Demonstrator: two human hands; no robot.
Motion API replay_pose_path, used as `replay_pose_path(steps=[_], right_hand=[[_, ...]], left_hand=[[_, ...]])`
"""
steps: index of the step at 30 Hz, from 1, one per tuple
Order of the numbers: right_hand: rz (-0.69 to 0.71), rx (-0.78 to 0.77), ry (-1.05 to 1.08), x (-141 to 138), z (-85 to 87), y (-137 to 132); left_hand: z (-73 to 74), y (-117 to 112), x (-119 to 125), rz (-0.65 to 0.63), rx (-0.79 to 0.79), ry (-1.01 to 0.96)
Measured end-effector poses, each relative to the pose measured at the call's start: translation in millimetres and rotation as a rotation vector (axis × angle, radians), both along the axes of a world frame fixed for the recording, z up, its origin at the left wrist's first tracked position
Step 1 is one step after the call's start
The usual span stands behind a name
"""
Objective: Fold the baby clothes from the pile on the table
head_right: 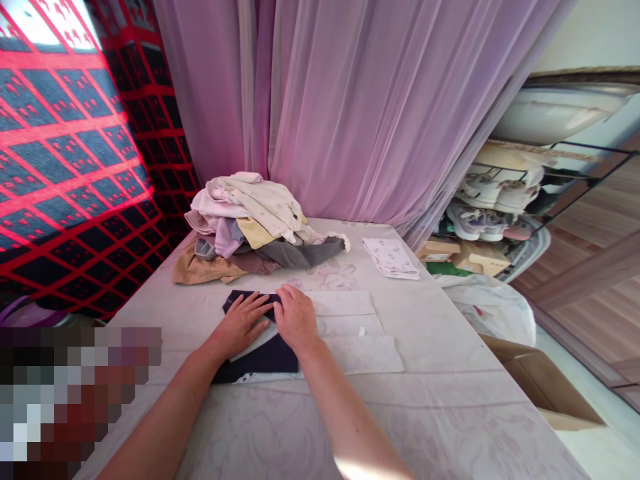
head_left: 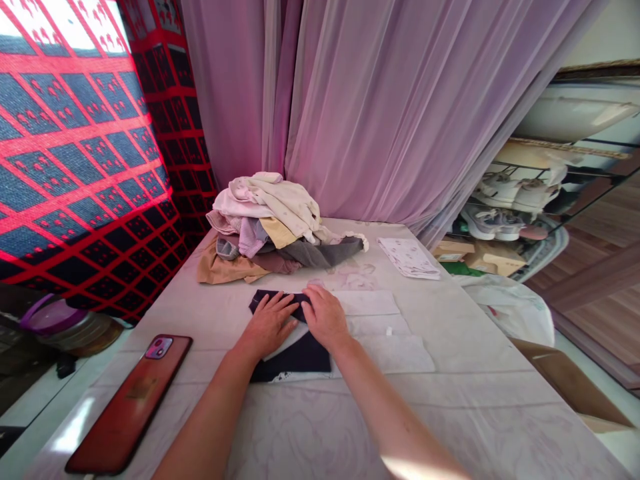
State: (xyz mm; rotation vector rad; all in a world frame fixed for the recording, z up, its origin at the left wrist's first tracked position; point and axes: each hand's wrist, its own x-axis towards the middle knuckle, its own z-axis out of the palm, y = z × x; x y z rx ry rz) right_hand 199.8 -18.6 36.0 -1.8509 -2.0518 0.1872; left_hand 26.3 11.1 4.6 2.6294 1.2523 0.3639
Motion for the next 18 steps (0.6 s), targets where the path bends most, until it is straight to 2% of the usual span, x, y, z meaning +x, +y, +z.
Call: replay_pose_path(steps=[2,6,12,14,18], right_hand=[[0.087,-0.039,-0.038,-1.0,-8.4,-5.9],[0.09,-0.167,-0.1,-1.6,-18.9,-11.1],[0.12,-0.261,0.006,13.6,-8.2,-12.5],[0.136,-0.236,0.015,20.8,-4.5,-18.9],[0.299,-0.181,-0.068,30.2,-5.4,-35.8]], left_hand=[[-1.2,0.9,-0.9,0.062,0.024,0.021],[-5.3,2.2,-2.5,0.14,0.064,0.047],[-6.7,4.1,-4.8,0.148,0.057,0.058],[-5.2,4.7,-4.9,0.154,0.04,0.057],[-2.1,4.1,-4.2,0.155,0.035,0.058]])
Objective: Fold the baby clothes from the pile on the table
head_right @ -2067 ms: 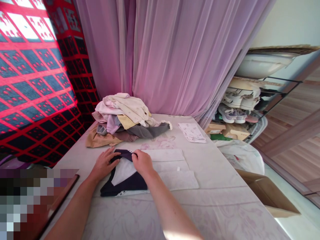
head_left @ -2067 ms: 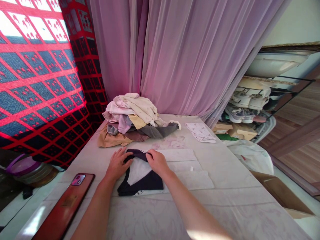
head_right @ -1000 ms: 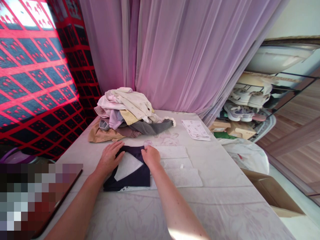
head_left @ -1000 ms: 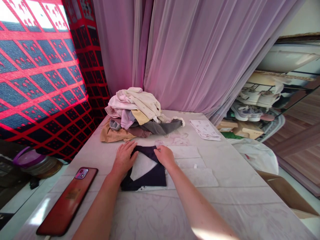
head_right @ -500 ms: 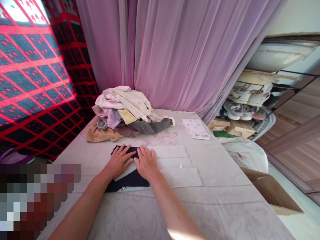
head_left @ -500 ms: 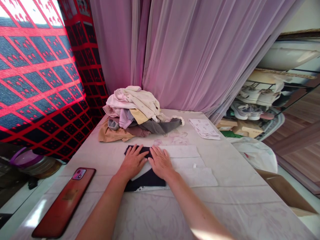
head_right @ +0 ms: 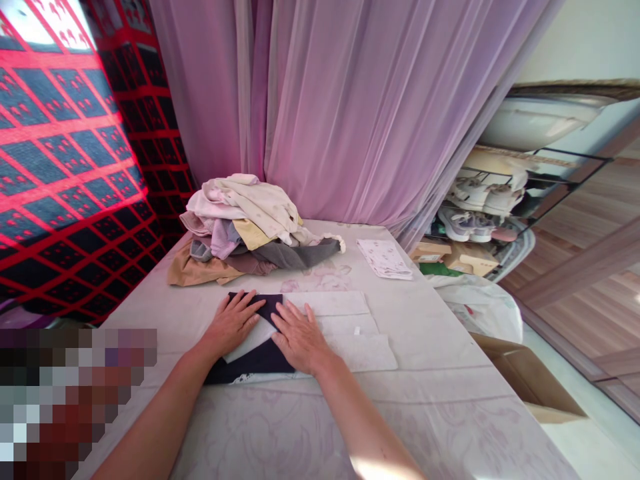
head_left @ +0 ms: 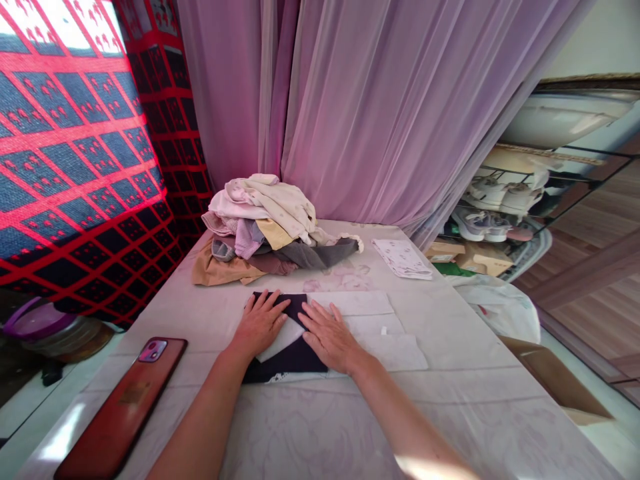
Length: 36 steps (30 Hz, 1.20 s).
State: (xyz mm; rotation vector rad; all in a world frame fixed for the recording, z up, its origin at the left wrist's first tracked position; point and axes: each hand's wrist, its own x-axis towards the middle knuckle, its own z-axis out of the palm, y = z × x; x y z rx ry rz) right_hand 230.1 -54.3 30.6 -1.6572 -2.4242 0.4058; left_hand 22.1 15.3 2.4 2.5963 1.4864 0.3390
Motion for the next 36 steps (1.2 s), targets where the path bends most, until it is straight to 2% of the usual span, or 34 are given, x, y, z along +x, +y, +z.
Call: replay_pose_path(steps=[5,11,15,17,20,22,24,26,28,32,34,36], right_hand=[[0.096,-0.017,-0.032,9.6,-7.4,-10.7],[0.082,0.064,-0.063,23.8,-13.9,-21.3],[0.064,0.069,-0.043,23.0,-13.9,-24.3],[0.059,0.063,-0.035,20.5,-11.7,-24.9],[0.046,0.066,-0.005,21.5,-7.5,-28.0],[-0.004,0.09,0.013,29.4,-5.6,-31.2],[-0.118,0.127,-0.009,44.2,-5.2,-33.2],[-0.266,0.136,-0.073,63.4,-6.7,-33.2],[-0.376,0.082,-0.143,82.0,-9.8,-31.4],[-0.385,-0.018,-0.187,102.8,-18.2,-27.5],[-0.387,0.011,-0.152,108.2,-21.0,-26.7],[-0.454,0.072,-0.086,117.1,-21.1,-26.5]], left_hand=[[2.5,-0.6,1.0,0.013,-0.037,0.011],[13.7,-3.4,1.7,0.034,-0.08,0.041],[21.8,-16.1,18.6,-0.005,-0.02,0.027],[18.2,-23.7,30.8,-0.078,0.013,0.005],[3.9,-30.9,42.9,-0.136,0.024,0.015],[-5.6,-31.9,44.5,-0.141,0.053,0.021],[-10.7,-31.1,43.2,-0.142,0.081,0.025],[-10.7,-30.0,41.8,-0.141,0.08,0.041],[-7.5,-29.3,41.6,-0.14,0.056,0.065],[-3.1,-29.3,43.0,-0.129,0.03,0.103],[-4.4,-29.0,42.9,-0.131,0.041,0.108],[-7.0,-28.4,42.1,-0.134,0.065,0.105]])
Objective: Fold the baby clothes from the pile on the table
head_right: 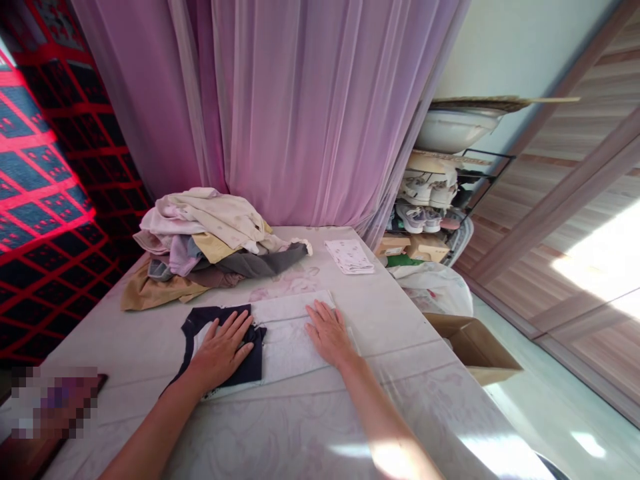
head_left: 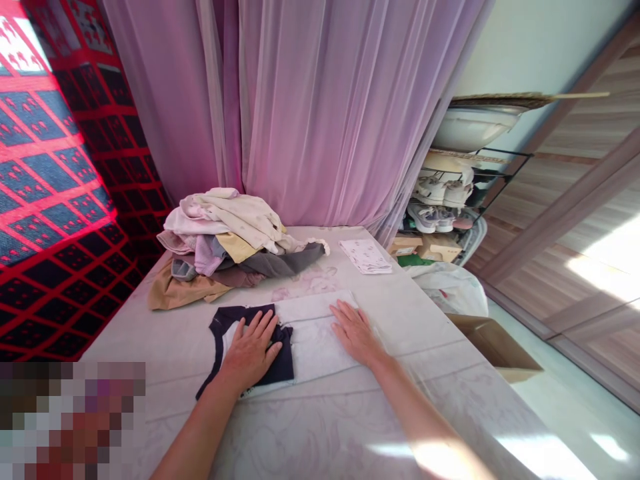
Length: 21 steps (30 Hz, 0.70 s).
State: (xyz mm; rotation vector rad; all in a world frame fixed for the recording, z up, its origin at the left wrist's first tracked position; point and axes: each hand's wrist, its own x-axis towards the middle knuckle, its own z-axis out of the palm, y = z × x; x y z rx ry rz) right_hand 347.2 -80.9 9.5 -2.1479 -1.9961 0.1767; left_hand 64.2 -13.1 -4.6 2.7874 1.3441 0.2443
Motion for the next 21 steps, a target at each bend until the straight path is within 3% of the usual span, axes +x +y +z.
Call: replay_pose_path(steps=[3,7,13,16,21], right_hand=[[-0.224,0.07,0.126,25.0,5.3,-1.2],[-0.437,-0.05,0.264,61.0,16.0,-6.2],[-0.386,-0.192,0.389,77.7,22.9,-12.1],[-0.391,-0.183,0.425,81.0,23.3,-14.7],[-0.372,-0.055,0.491,83.2,15.7,-27.9]], left_hand=[[-2.2,1.1,-1.1,-0.005,0.035,-0.013],[3.6,0.4,-0.2,0.0,0.005,0.026],[20.7,-2.6,1.9,0.015,-0.065,0.086],[31.0,-6.8,6.4,0.05,-0.068,0.126],[47.1,-28.3,48.0,-0.01,0.048,0.098]])
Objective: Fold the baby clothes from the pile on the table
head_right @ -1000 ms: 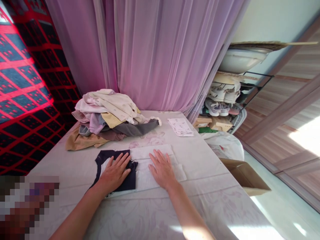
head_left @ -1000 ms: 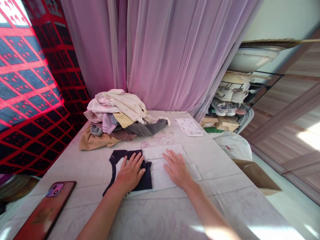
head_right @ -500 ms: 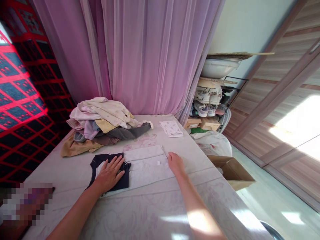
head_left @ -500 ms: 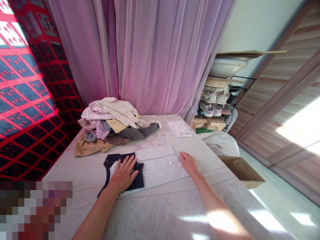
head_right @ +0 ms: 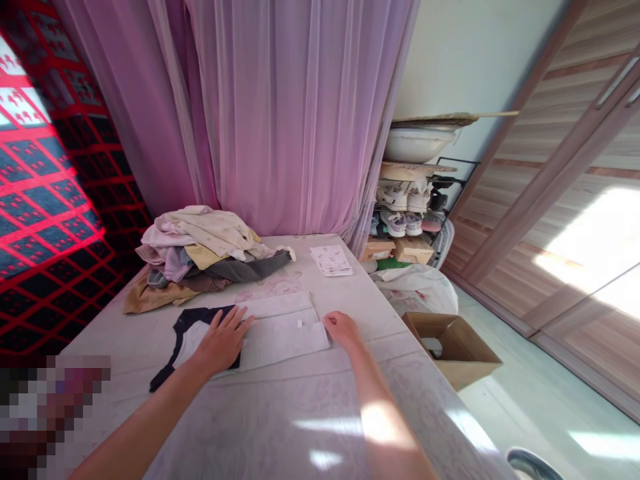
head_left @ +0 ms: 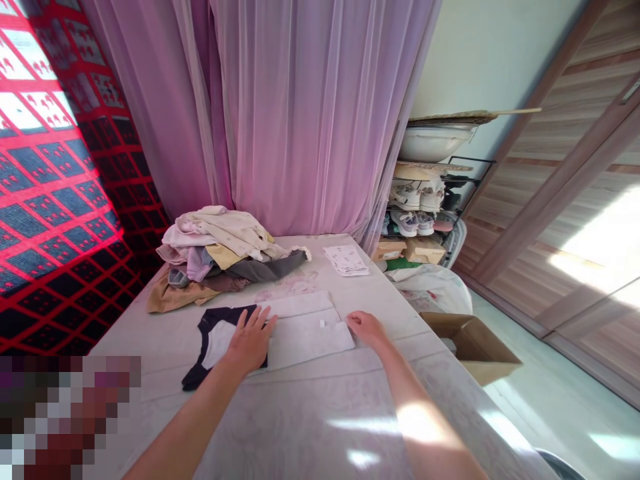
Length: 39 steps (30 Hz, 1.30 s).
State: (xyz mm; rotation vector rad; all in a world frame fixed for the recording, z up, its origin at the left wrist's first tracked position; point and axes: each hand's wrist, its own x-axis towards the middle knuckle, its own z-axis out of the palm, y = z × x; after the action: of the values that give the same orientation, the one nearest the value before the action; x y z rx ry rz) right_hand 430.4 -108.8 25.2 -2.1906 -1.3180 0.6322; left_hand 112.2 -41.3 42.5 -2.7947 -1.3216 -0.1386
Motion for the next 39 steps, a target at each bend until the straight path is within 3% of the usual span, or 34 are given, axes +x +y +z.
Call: replay_pose_path(steps=[3,7,12,17,23,30,35,39], right_hand=[[-0.009,0.076,0.086,-1.5,-10.6,-10.7],[-0.145,0.356,0.396,0.9,-24.5,-21.8],[-0.225,0.547,0.638,9.4,-33.0,-26.1],[-0.235,0.499,0.741,13.8,-32.5,-18.1],[0.114,0.156,0.205,20.6,-4.2,34.0],[0.291,0.022,-0.02,8.0,22.3,102.4],[0.342,-0.07,-0.084,-0.3,24.0,116.2],[0.33,-0.067,-0.047,-1.3,28.3,118.3]], left_hand=[[3.2,-18.1,47.3,-0.067,-0.084,-0.044],[-3.2,-37.3,108.4,-0.135,-0.204,-0.075],[-17.2,-52.6,149.0,-0.162,-0.253,-0.07],[-23.9,-64.9,162.4,-0.095,-0.159,-0.084],[-17.2,-80.0,161.7,-0.137,-0.086,-0.08],[-11.4,-82.2,165.4,-0.057,-0.151,-0.011],[-13.6,-79.0,166.6,-0.025,-0.191,-0.019],[-3.6,-82.6,161.2,0.019,-0.244,-0.119]])
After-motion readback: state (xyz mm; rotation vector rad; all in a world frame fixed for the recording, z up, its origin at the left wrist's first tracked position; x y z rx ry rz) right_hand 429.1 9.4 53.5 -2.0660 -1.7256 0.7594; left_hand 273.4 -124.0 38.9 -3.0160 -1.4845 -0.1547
